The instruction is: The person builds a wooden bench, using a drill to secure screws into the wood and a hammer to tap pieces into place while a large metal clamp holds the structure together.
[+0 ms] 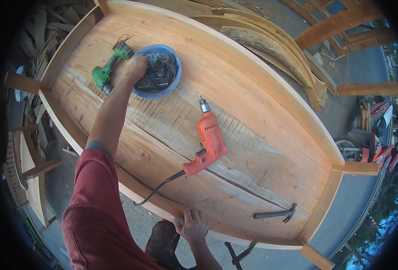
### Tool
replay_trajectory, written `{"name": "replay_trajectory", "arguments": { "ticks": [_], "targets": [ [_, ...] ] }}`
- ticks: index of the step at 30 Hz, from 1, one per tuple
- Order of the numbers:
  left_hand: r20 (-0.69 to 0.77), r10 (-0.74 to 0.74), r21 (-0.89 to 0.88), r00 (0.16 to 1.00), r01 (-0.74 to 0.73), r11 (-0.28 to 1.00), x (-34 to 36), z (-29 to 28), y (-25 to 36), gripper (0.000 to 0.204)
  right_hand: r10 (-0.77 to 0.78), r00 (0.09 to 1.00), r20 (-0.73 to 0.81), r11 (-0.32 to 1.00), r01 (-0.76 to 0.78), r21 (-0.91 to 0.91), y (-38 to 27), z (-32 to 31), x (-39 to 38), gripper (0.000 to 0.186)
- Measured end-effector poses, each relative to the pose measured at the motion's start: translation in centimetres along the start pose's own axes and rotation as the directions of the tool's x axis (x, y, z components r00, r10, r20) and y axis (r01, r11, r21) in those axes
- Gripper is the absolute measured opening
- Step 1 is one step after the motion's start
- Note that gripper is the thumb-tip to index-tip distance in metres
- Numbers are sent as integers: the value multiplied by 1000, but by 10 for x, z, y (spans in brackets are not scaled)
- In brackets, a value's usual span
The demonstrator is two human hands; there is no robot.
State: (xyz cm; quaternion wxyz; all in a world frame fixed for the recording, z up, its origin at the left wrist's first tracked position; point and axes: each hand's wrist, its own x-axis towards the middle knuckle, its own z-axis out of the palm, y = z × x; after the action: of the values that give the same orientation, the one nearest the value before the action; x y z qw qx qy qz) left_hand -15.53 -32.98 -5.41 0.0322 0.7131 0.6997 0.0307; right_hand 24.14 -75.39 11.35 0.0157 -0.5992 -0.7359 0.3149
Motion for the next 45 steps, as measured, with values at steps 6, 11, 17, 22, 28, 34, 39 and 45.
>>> {"name": "replay_trajectory", "arguments": {
  "ticks": [6, 11, 17, 22, 28, 34, 39, 45],
  "targets": [
    [32, -165, -175, 986, 168, 970, -2, -13, 22, 36, 12, 1000, 15, 1000, -12, -22, 2, -1, 0, 41],
    [25, -124, -134, 992, 127, 983, 3, -3, 22, 36, 0, 999, -45, 1000, -1, -17, 3, -1, 0, 39],
    [-63, -74, -92, 995, 68, 993, 2, -19, 27, 27, -40, 996, -85, 999, 39, -21, 3, -3, 3, 39],
    [-44, 5, -239, 999, -16, 971, 6, -29, 3, 25, -41, 997, -64, 999, 39, -37, 1, -2, 3, 40],
    [58, -195, -658, 979, 185, 730, -7, -52, 8, 26, 8, 1000, -9, 999, -8, -32, -2, -3, 2, 38],
    [322, -206, -881, 924, 372, 293, -39, -85, 35, 26, 13, 1000, -17, 999, -14, -50, -1, -7, 2, 39],
    [549, 65, -823, 833, 526, 215, -151, -94, 132, 10, 32, 999, -30, 999, -33, -34, -4, -5, 3, 37],
    [168, -309, -774, 936, 319, 547, -144, -53, 92, 21, 29, 999, -36, 998, -30, -49, -7, -4, -1, 35]
  ]
}}
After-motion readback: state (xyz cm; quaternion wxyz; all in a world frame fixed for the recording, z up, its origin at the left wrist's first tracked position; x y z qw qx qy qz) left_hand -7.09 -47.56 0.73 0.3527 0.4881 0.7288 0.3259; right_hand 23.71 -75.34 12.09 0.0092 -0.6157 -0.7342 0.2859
